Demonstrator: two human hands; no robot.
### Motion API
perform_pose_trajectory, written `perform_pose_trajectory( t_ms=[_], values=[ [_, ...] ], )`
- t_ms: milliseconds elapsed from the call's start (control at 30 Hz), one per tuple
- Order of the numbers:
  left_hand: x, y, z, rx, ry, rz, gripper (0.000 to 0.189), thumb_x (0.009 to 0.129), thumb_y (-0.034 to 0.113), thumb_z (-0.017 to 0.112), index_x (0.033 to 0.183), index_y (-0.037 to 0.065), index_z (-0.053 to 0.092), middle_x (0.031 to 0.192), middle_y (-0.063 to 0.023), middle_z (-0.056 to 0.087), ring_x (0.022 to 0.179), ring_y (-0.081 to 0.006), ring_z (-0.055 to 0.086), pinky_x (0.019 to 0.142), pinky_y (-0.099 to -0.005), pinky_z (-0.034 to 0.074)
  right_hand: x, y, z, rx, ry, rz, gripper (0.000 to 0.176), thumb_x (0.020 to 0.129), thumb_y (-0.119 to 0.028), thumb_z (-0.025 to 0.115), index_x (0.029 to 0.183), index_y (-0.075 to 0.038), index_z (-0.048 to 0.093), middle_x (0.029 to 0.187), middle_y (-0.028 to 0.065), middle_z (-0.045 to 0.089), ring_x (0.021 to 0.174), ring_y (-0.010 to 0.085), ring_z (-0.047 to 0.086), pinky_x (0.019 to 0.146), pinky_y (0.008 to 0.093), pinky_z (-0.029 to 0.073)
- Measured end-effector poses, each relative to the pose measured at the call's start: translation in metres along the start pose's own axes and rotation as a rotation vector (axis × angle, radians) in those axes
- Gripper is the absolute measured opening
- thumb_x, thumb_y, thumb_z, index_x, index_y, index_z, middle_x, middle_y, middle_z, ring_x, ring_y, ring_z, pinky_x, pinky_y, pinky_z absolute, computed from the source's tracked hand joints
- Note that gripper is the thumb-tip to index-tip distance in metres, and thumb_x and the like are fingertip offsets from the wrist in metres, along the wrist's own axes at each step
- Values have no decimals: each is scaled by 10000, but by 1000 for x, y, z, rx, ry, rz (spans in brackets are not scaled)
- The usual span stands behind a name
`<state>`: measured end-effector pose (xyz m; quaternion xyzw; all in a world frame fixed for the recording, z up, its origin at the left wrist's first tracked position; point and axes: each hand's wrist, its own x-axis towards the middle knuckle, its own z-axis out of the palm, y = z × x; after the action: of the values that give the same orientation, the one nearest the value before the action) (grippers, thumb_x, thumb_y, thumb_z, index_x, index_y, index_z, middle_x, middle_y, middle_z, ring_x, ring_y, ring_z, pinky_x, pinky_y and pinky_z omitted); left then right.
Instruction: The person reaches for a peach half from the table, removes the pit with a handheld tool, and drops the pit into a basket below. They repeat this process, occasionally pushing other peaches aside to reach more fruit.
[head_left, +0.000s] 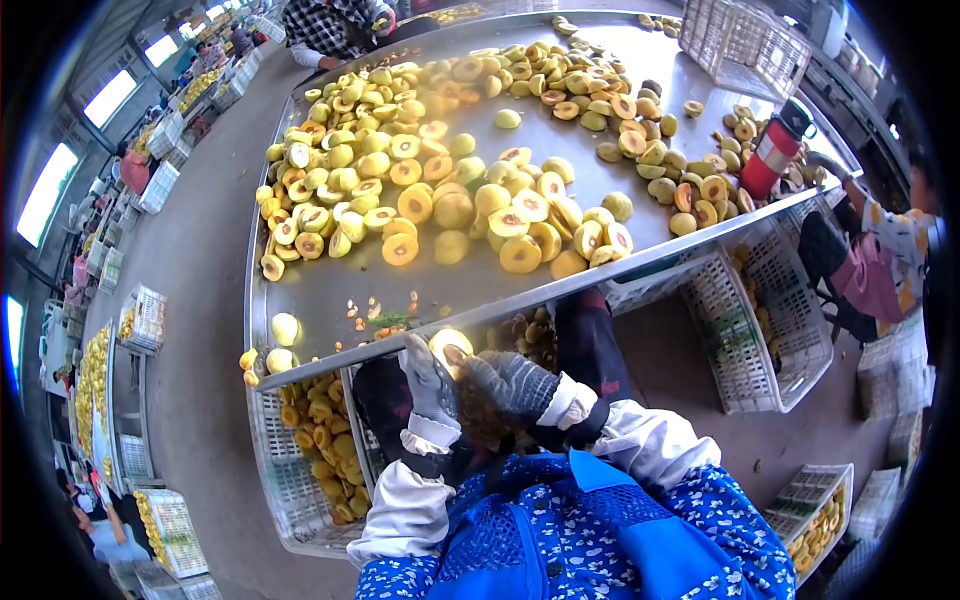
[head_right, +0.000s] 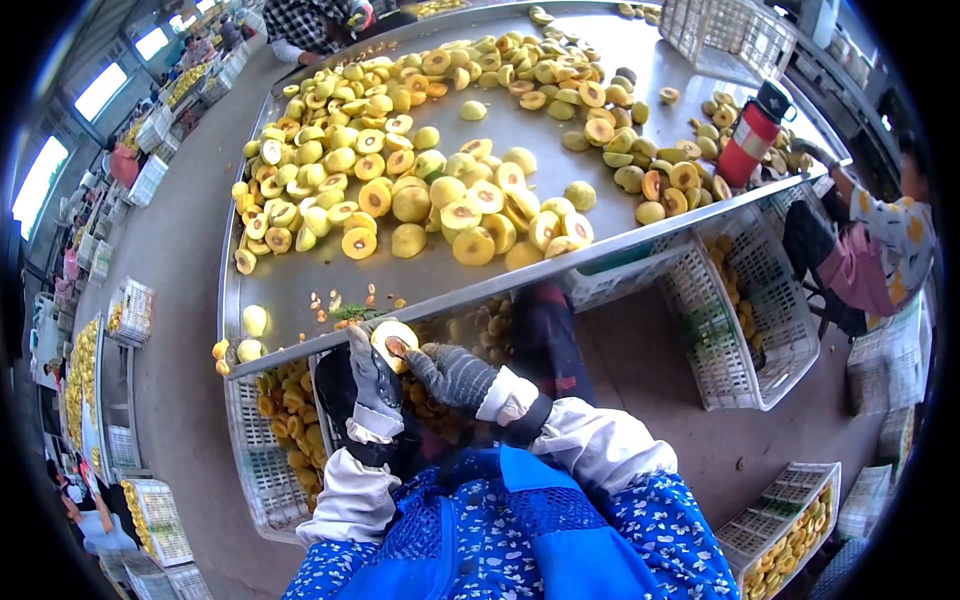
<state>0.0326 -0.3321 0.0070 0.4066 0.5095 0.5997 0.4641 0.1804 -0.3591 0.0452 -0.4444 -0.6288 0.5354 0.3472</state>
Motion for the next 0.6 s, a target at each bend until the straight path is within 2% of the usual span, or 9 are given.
perform_pose_trajectory(
  t_ms=[33, 133, 233, 333, 367, 400, 467, 533, 600],
  values=[
    [0, -2, 0, -34, -1, 9, 576, 996, 456, 276, 906, -18, 592, 796, -64, 581, 698, -136, 557, 639, -273, 472, -1, -4, -3, 1, -34, 88, 437, 965, -387, 402, 942, -2, 607, 798, 243, 630, 779, 408, 601, 689, 421, 465],
    [-3, 12, 5, 3, -35, -87, 618, 987, 487, 261, 855, -11, 603, 733, -58, 578, 647, -146, 555, 619, -273, 470, -2, 3, -4, -209, -49, 90, 446, 965, -399, 396, 934, -8, 608, 793, 239, 630, 782, 410, 603, 694, 428, 464],
    [-8, 34, 11, -133, -205, -298, 659, 976, 522, 240, 808, 6, 614, 682, -41, 576, 592, -138, 539, 577, -263, 458, -11, 10, -17, -360, -128, -91, 473, 964, -427, 384, 953, -12, 611, 808, 238, 636, 784, 398, 613, 702, 432, 466],
    [4, 27, 0, 47, -651, -598, 672, 972, 540, 227, 817, 18, 621, 675, -20, 575, 577, -115, 522, 550, -246, 439, -18, 28, -38, -159, -374, -157, 558, 951, -500, 377, 1092, -7, 599, 897, 241, 643, 860, 345, 623, 755, 381, 474],
    [3, 33, 1, 116, -769, -647, 665, 967, 553, 244, 815, 31, 627, 662, -8, 564, 577, -104, 517, 553, -238, 430, -21, 8, -46, -80, -498, 31, 586, 942, -527, 384, 1118, -11, 599, 917, 202, 656, 870, 291, 626, 764, 353, 475],
    [5, 50, 8, 249, -855, -574, 636, 971, 535, 280, 818, 26, 628, 655, -6, 555, 609, -116, 534, 599, -243, 441, -34, -1, -46, 14, -407, 9, 600, 932, -544, 403, 1072, 0, 614, 864, 142, 660, 818, 242, 616, 733, 326, 472],
    [15, 6, 1, 272, -703, -394, 692, 950, 582, 263, 816, 8, 626, 709, -42, 592, 632, -127, 553, 598, -238, 454, -24, 6, -44, 137, -385, 237, 572, 913, -563, 437, 953, -25, 627, 731, 97, 629, 660, 193, 589, 573, 296, 459],
    [7, 16, 10, 265, -417, -205, 680, 950, 575, 286, 815, 0, 624, 730, -61, 606, 640, -133, 567, 593, -240, 465, -20, 38, -30, 179, -318, 66, 546, 916, -568, 426, 866, -55, 606, 656, 74, 591, 558, 159, 536, 470, 285, 410],
    [1, 6, 11, 97, -125, -37, 580, 958, 500, 377, 821, -5, 627, 764, -88, 627, 633, -147, 590, 579, -255, 484, -18, 53, -9, 413, -284, 76, 524, 925, -562, 408, 803, -85, 587, 604, 59, 564, 484, 134, 498, 390, 279, 365]
  ],
)
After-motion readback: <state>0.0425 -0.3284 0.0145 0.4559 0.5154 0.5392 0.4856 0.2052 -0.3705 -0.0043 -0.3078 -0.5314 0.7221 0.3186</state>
